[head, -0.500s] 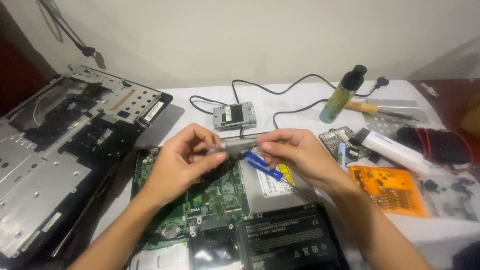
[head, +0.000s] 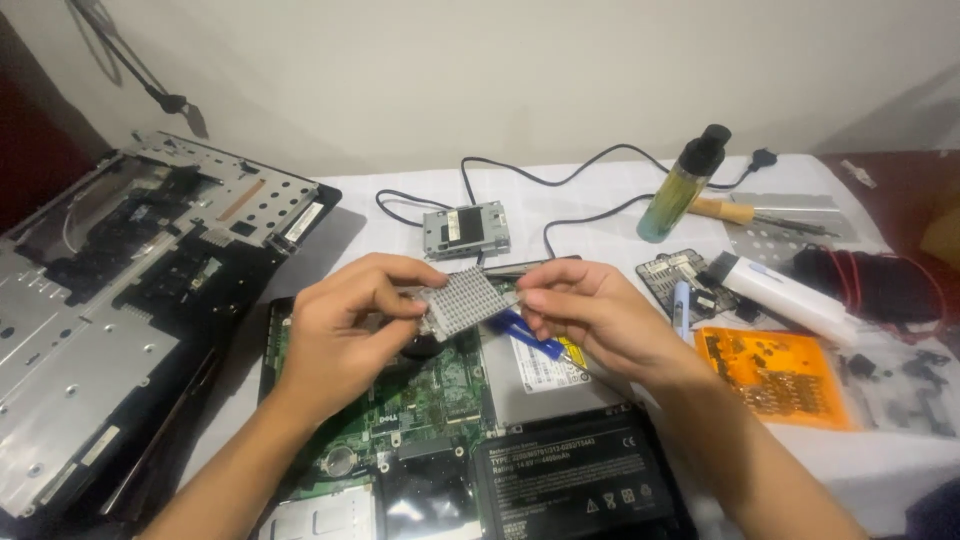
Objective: The person is repairing a laptop by preparing a heatsink with a thermal pad and installing it onto the motherboard, followed by using a screwdriver to secure components.
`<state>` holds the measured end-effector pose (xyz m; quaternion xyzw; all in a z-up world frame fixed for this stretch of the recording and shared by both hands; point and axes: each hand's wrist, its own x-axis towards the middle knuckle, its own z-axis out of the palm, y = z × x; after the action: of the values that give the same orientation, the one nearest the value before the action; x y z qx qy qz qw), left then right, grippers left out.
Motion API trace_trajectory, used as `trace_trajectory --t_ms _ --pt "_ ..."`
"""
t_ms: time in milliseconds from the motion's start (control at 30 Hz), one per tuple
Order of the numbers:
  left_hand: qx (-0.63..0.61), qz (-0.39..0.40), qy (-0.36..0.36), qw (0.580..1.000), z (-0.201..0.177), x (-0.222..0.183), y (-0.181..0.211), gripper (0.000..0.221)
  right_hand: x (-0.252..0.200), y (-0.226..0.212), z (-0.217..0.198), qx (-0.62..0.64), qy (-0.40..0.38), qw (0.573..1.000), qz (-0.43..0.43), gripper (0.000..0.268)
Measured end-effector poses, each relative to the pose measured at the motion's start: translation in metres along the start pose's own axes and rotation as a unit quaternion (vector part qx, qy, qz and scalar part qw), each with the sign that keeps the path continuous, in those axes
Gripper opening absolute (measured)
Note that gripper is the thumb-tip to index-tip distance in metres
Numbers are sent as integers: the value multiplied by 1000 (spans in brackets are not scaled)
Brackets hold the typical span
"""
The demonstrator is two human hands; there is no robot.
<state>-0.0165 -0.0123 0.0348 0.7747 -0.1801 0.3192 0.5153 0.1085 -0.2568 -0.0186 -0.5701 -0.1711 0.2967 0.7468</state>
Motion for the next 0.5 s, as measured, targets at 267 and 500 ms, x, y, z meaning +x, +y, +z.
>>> trace_trajectory --t_ms 267,500 --pt "41 38 18 998 -2 -2 6 18 6 15 -6 79 -21 997 14 16" --pt "37 58 21 997 2 -5 6 18 1 22 0 103 -55 993 -26 12"
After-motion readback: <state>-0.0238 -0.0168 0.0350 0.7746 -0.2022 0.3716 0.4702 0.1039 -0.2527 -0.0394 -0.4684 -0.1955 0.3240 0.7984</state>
